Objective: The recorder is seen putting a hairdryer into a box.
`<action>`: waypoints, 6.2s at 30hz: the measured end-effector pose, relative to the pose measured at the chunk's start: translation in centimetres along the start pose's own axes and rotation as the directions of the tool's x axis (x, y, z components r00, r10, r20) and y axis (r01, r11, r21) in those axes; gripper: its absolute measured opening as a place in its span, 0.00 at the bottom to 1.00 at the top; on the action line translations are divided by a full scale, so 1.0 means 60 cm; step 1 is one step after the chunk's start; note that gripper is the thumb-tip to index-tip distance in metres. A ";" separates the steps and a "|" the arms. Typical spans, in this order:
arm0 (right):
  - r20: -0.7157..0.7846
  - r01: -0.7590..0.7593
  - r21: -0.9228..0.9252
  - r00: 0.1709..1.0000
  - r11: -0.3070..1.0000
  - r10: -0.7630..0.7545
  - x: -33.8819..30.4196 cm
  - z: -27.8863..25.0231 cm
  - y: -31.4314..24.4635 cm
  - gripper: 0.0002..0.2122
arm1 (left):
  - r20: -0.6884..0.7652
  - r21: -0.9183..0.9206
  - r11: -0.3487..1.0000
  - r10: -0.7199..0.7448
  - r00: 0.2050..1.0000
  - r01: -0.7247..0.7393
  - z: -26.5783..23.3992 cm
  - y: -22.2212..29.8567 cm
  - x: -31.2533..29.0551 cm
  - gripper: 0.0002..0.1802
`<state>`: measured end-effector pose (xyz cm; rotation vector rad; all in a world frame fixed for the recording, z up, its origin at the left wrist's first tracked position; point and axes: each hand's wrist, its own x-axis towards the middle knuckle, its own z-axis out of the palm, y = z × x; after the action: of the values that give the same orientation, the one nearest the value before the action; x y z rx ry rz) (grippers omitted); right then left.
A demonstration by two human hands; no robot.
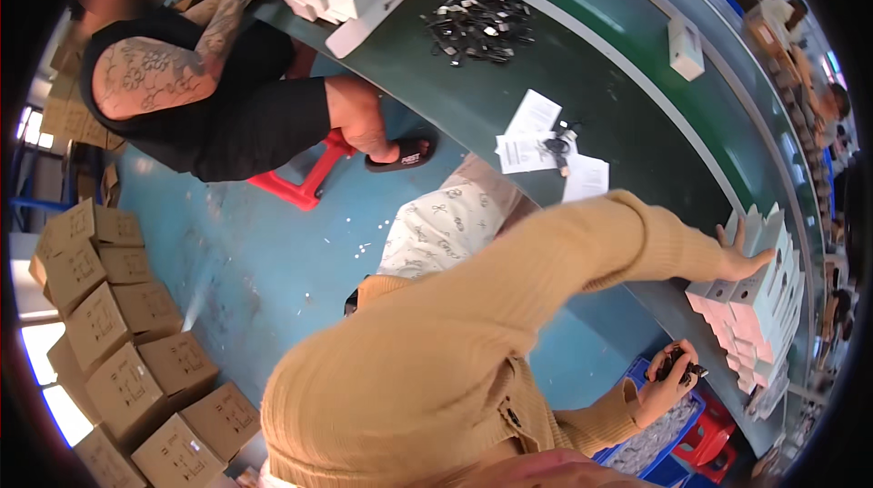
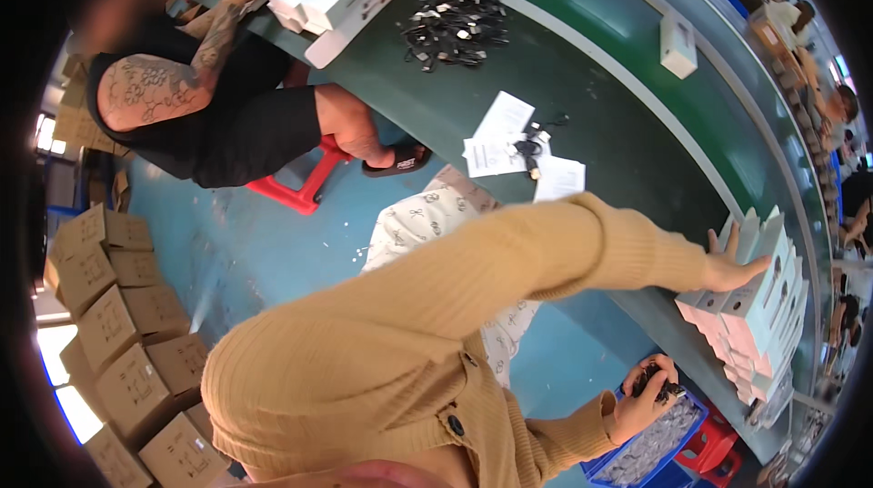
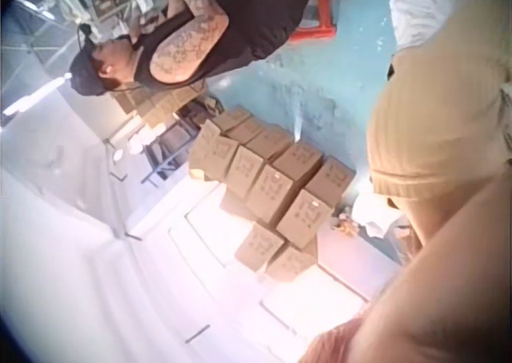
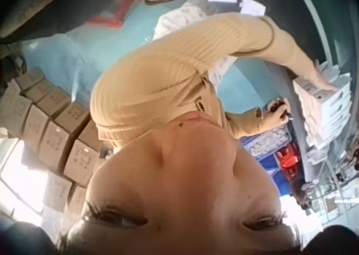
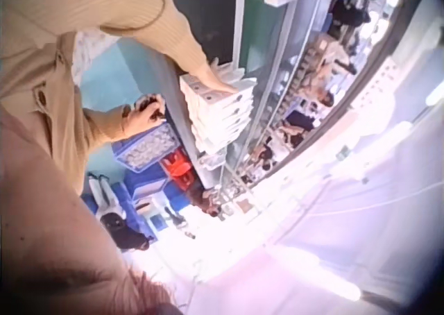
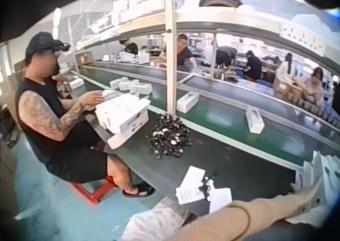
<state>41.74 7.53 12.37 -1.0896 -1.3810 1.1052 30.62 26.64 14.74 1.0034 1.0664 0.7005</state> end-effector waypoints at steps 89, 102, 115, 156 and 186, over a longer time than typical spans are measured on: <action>0.778 0.671 -0.316 0.588 0.671 -0.221 0.224 0.286 -0.159 0.10 | -0.163 0.263 0.879 0.447 0.880 -0.398 -0.335 -0.320 -0.443 0.53; 0.844 0.850 -0.373 0.478 0.372 -0.244 0.176 0.303 -0.170 0.13 | -0.271 0.200 0.857 0.513 0.814 -0.474 -0.298 -0.357 -0.426 0.53; 0.887 0.924 -0.383 0.368 0.003 -0.277 0.161 0.312 -0.173 0.18 | -0.213 0.291 0.817 0.563 0.799 -0.498 -0.303 -0.368 -0.432 0.58; 0.270 0.166 -0.456 0.962 0.874 -0.041 0.025 0.204 0.031 0.11 | -0.386 0.919 0.364 0.910 0.152 0.154 -0.570 -0.146 -0.432 0.36; 0.774 0.757 -0.467 0.600 0.457 -0.202 0.127 0.223 0.058 0.07 | -0.098 0.811 -0.490 0.423 0.901 0.319 -0.739 -0.155 -0.588 0.35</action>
<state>28.04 14.74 9.37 -0.7031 -2.7117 0.3218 -23.23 6.78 13.09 2.7238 2.1931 -0.4739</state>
